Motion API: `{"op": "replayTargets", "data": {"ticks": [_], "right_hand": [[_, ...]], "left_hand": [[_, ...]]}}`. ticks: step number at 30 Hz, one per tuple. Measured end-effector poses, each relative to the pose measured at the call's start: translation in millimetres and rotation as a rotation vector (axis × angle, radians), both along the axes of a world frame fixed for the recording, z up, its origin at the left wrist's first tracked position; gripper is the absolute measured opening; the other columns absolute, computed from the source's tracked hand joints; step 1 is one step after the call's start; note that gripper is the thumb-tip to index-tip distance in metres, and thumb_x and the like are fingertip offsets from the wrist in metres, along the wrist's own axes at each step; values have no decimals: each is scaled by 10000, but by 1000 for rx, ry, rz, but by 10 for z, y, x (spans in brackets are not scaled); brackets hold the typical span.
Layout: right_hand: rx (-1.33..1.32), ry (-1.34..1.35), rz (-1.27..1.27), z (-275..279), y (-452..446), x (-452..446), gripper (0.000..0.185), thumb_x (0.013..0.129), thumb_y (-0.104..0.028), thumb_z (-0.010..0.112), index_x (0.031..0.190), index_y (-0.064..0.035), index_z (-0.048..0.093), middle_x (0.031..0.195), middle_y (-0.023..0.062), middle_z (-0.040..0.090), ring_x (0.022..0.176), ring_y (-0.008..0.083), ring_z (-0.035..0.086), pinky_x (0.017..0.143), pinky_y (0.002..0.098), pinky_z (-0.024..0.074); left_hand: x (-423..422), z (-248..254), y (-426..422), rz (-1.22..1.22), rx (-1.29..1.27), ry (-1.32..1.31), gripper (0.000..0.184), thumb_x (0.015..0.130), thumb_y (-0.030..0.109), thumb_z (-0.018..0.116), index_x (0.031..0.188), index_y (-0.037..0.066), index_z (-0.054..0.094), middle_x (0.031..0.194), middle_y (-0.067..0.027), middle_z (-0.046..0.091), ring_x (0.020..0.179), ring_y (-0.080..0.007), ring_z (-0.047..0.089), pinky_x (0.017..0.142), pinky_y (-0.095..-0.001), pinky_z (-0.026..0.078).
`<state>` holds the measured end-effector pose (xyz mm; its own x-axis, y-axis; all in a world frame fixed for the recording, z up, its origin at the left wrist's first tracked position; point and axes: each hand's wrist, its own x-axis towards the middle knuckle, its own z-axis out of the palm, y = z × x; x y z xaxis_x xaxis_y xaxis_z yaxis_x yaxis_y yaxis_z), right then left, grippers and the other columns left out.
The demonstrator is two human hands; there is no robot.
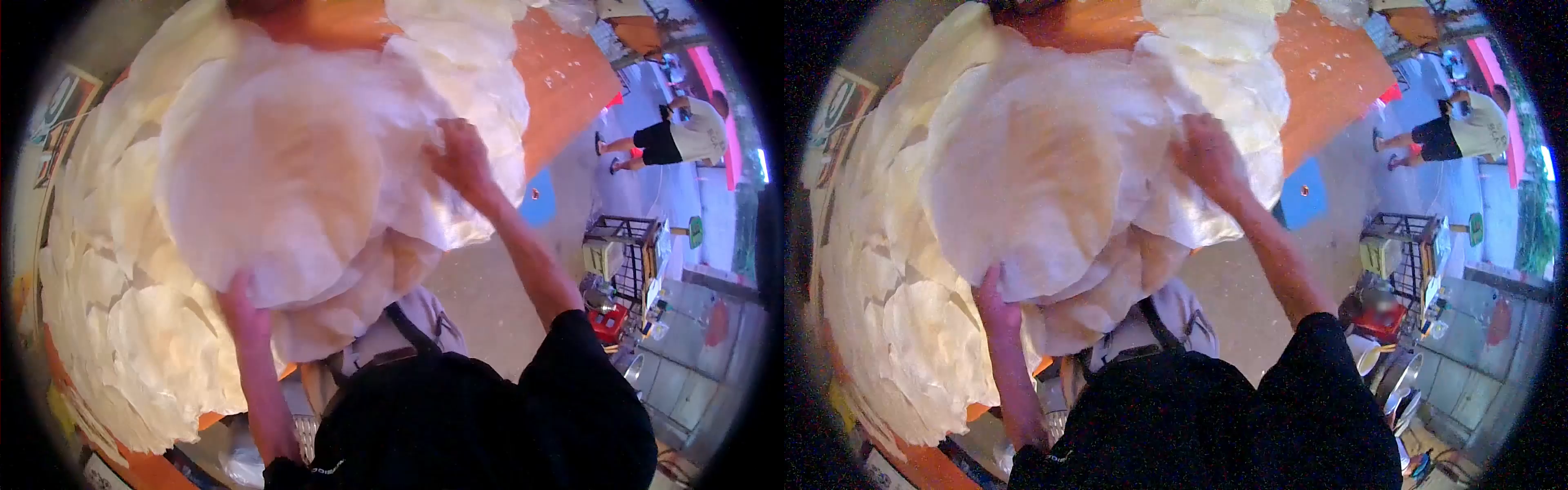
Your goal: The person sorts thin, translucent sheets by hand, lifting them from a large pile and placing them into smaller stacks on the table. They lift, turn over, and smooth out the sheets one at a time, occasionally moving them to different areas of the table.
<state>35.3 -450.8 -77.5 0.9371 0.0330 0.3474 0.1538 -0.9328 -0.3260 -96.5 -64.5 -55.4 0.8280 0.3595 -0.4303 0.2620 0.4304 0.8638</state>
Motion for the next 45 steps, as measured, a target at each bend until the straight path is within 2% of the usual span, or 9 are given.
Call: {"op": "replayTargets", "data": {"ticks": [11, 15, 18, 25, 31, 34, 38, 42, 45], "right_hand": [[-298, 97, -77, 88, -715, 617, 142, 844, -144, 491, 915, -67, 586, 731, 204, 626, 690, 403, 615, 598, 458, 492], [-350, -20, -145, 1764, -153, 674, 219, 867, -269, 559, 842, -67, 639, 753, 201, 624, 659, 401, 593, 569, 433, 476], [14, -371, 130, 1775, 130, 834, 272, 871, -337, 576, 845, -76, 648, 751, 180, 630, 660, 344, 599, 572, 405, 464], [212, 179, 745, 901, 1379, -415, 410, 755, -350, 721, 1043, -83, 602, 1022, 141, 594, 973, 325, 541, 827, 416, 430], [-4, 66, -361, -6, -785, -762, 539, 736, -308, 755, 1166, -46, 562, 1109, 153, 591, 1011, 317, 582, 846, 406, 481], [864, 484, -939, -217, -1358, -1016, 457, 790, -234, 724, 1143, 20, 585, 931, 152, 664, 700, 262, 644, 595, 363, 512], [1420, 397, -588, -171, -1376, -1107, 360, 781, -241, 735, 1029, 8, 657, 916, 120, 676, 758, 207, 642, 605, 335, 504], [399, 195, -324, 889, -1442, -615, 345, 845, -283, 666, 1007, 21, 681, 908, 94, 688, 824, 183, 630, 761, 339, 505], [887, 103, -216, 2209, -871, -199, 356, 911, -231, 569, 1161, 18, 619, 1087, 100, 649, 946, 180, 635, 873, 342, 502]], "left_hand": [[266, 135, 606, 27, 281, 18, 483, 839, 58, 593, 1292, -53, 468, 1196, -109, 564, 1061, -198, 554, 901, -321, 459], [97, -257, 1075, 32, 681, 126, 479, 866, 66, 580, 1318, -30, 456, 1117, -129, 606, 977, -224, 601, 845, -339, 512], [149, 214, 619, 118, 1107, 86, 435, 880, 155, 625, 1271, -6, 522, 1070, -132, 621, 958, -208, 605, 807, -310, 516], [83, 514, 184, 1, 1393, -126, 341, 849, 116, 640, 1160, -13, 582, 1101, -133, 605, 936, -221, 598, 784, -319, 512], [-104, 337, 156, -222, 1445, -271, 313, 847, 97, 618, 1142, -4, 588, 1128, -107, 601, 963, -233, 587, 808, -340, 495], [12, 272, -259, -574, 1547, -427, 434, 783, 132, 636, 1200, 32, 569, 1255, -184, 528, 1170, -353, 498, 976, -451, 418], [68, -16, -637, -840, 1577, -438, 503, 717, 203, 680, 1194, 73, 582, 1314, -202, 474, 1265, -389, 405, 1062, -514, 310], [59, -74, -608, -844, 1591, -457, 502, 726, 222, 660, 1201, 79, 579, 1321, -208, 462, 1271, -393, 394, 1059, -532, 306], [102, -54, -619, -863, 1572, -466, 509, 728, 227, 655, 1209, 80, 572, 1325, -209, 459, 1272, -395, 393, 1063, -536, 299]]}}
